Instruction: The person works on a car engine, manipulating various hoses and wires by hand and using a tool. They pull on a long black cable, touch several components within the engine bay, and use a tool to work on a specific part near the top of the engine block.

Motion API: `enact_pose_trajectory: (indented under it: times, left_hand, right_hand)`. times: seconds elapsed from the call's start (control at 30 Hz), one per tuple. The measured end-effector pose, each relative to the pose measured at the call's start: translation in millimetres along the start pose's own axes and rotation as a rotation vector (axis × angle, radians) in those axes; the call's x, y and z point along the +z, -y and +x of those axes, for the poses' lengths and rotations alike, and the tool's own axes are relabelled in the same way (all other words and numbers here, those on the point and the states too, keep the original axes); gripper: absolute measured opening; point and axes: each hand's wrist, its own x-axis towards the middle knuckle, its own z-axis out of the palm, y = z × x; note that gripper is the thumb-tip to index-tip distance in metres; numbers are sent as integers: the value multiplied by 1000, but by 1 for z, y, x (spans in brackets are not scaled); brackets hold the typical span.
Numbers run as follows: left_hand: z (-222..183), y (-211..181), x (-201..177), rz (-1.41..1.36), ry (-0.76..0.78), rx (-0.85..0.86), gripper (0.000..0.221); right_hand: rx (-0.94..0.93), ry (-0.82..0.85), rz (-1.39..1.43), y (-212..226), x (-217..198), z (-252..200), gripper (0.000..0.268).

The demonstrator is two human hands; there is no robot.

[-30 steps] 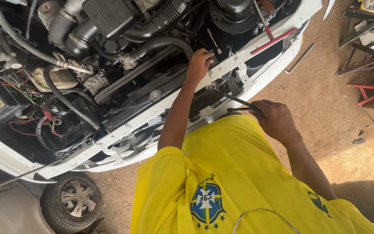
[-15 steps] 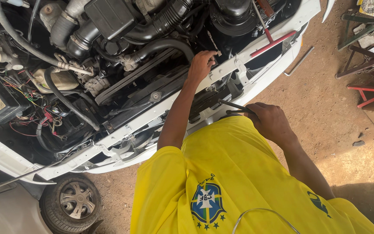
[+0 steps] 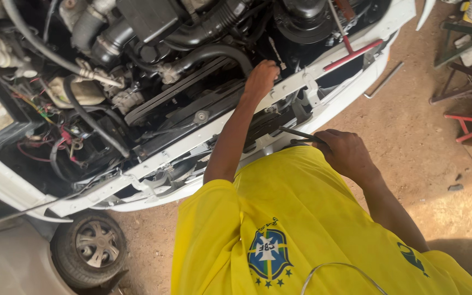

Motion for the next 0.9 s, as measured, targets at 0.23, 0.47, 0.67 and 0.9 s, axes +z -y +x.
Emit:
enact_pose_trajectory:
  times: [0.23,0.47,0.67,0.9]
  left_hand:
    - [5,-8,-13,264,215,200,23]
    - [-56,-17,-22,-197,-372,-39,29]
    - [-186,-21,-3,-957,-52,-233,22]
    - [-326,11,-60,-827,-207,-239,32]
  right_hand:
    - [-43,71,-8,-3,-6,3,18]
    - [-215,100,4,-9,-23,19,21]
    - [-361,172,66,17,-50,53,22]
    - [-531,139,-68,113,-48,69,19]
